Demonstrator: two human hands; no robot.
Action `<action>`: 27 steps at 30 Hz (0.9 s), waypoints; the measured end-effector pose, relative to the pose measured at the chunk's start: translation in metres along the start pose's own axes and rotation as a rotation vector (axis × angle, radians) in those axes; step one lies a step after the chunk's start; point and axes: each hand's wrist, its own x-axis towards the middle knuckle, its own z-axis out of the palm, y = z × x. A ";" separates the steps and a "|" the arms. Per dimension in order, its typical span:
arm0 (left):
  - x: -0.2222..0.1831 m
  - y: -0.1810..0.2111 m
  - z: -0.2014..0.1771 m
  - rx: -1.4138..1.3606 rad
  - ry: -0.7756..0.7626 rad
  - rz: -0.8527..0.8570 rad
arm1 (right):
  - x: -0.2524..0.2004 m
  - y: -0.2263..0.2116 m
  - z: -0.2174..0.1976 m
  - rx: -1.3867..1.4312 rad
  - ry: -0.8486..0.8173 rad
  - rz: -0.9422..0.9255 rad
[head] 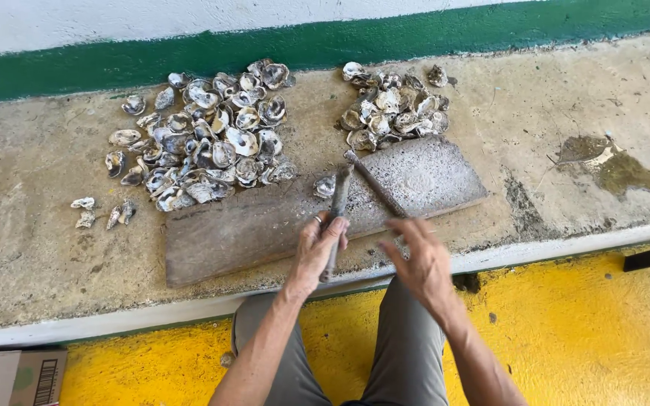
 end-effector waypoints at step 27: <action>0.118 0.067 -0.007 1.204 -0.054 0.126 | -0.150 0.008 0.020 0.692 -0.532 0.511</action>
